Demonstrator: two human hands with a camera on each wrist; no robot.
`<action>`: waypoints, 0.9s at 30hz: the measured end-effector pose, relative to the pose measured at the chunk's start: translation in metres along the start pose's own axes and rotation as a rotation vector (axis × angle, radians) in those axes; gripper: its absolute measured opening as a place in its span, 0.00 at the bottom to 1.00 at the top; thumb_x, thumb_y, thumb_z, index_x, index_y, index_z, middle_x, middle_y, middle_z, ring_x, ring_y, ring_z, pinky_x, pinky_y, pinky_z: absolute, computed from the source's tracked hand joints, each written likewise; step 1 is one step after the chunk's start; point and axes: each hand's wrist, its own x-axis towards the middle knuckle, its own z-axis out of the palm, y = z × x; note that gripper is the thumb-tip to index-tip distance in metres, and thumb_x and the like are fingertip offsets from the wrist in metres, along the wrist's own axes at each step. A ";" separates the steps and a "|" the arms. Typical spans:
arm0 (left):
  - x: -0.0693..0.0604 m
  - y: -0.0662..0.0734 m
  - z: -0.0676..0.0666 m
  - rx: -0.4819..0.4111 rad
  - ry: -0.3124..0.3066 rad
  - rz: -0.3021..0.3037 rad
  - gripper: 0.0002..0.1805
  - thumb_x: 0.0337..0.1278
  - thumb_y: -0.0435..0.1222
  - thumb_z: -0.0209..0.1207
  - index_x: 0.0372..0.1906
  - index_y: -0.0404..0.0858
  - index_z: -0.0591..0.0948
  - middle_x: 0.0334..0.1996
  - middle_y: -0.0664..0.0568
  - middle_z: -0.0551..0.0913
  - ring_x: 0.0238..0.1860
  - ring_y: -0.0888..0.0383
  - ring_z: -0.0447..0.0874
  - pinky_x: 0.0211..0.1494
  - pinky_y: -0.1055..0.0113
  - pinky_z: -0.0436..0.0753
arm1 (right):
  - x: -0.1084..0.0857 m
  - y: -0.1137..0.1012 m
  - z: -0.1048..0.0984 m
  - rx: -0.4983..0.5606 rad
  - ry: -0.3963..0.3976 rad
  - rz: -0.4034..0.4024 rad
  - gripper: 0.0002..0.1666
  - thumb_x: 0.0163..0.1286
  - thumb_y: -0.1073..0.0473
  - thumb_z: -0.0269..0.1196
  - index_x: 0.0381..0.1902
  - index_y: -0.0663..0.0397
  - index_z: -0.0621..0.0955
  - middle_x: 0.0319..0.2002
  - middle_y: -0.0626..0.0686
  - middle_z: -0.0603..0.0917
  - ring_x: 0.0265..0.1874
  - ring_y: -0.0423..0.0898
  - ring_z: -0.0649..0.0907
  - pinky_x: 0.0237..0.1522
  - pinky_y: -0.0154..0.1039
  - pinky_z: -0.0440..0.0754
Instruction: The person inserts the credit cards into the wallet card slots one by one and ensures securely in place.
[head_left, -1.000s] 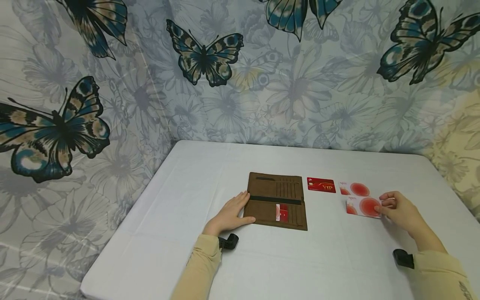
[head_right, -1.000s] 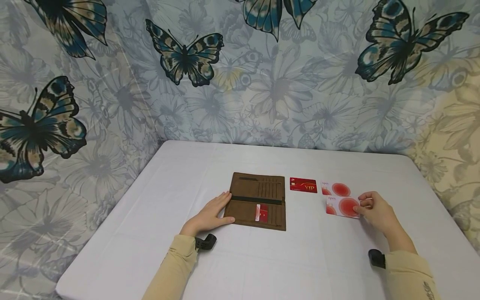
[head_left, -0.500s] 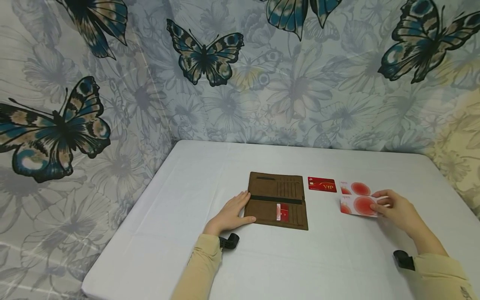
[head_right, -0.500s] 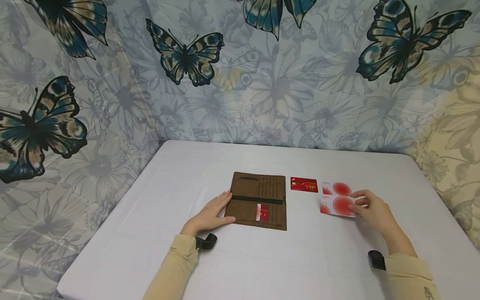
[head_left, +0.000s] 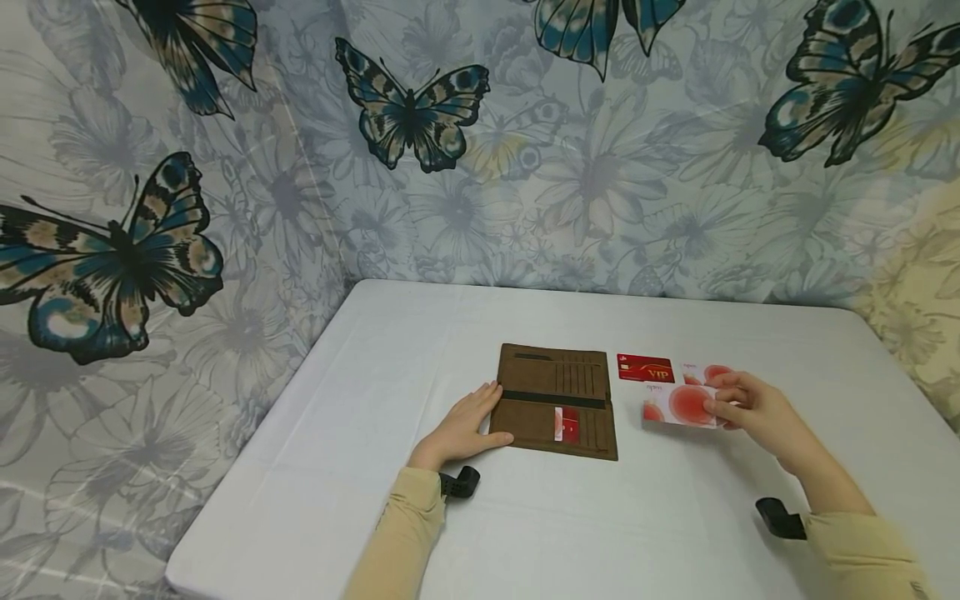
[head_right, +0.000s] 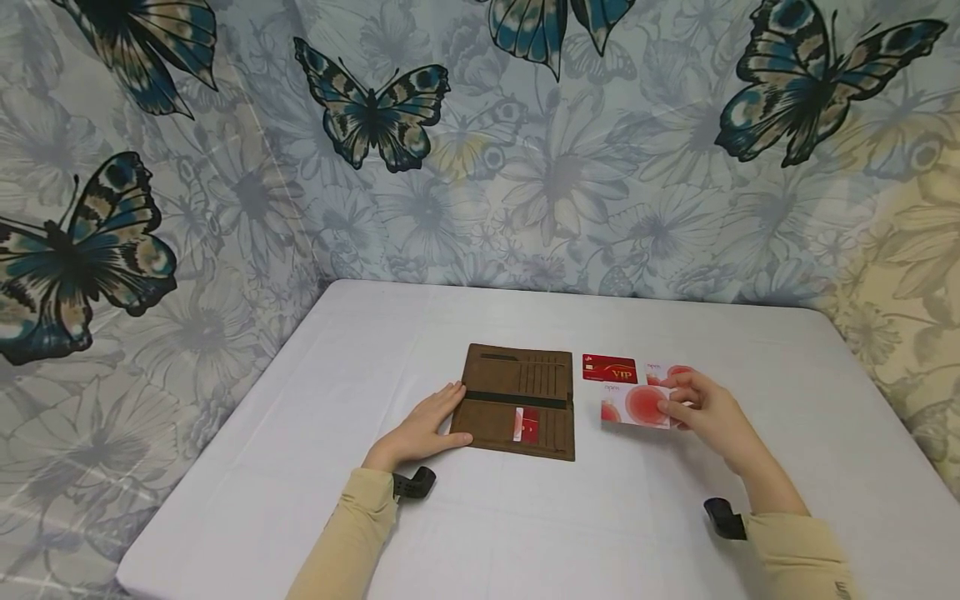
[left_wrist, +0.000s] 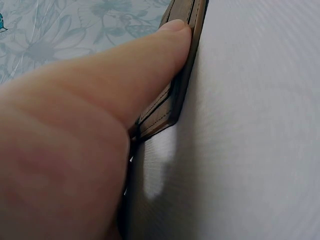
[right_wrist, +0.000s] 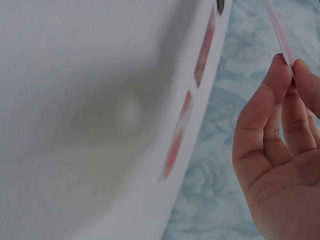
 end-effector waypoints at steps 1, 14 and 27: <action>0.000 0.000 0.000 0.002 -0.001 -0.002 0.46 0.59 0.57 0.53 0.73 0.38 0.49 0.72 0.50 0.44 0.71 0.57 0.37 0.70 0.60 0.42 | 0.001 -0.003 0.003 0.019 -0.003 -0.008 0.25 0.66 0.58 0.60 0.52 0.70 0.67 0.35 0.57 0.81 0.27 0.40 0.79 0.30 0.35 0.81; 0.000 0.000 0.000 0.009 0.004 0.006 0.46 0.59 0.57 0.52 0.72 0.37 0.49 0.72 0.48 0.44 0.71 0.57 0.37 0.70 0.59 0.43 | 0.002 -0.029 0.033 0.061 -0.023 -0.078 0.21 0.64 0.61 0.62 0.49 0.70 0.70 0.33 0.59 0.82 0.25 0.45 0.81 0.28 0.35 0.81; 0.001 -0.001 0.000 0.015 0.003 0.005 0.46 0.59 0.58 0.52 0.72 0.37 0.49 0.72 0.48 0.44 0.71 0.57 0.37 0.70 0.59 0.43 | 0.005 -0.043 0.062 0.047 0.010 -0.030 0.22 0.62 0.61 0.64 0.48 0.67 0.69 0.33 0.59 0.82 0.25 0.48 0.81 0.29 0.35 0.82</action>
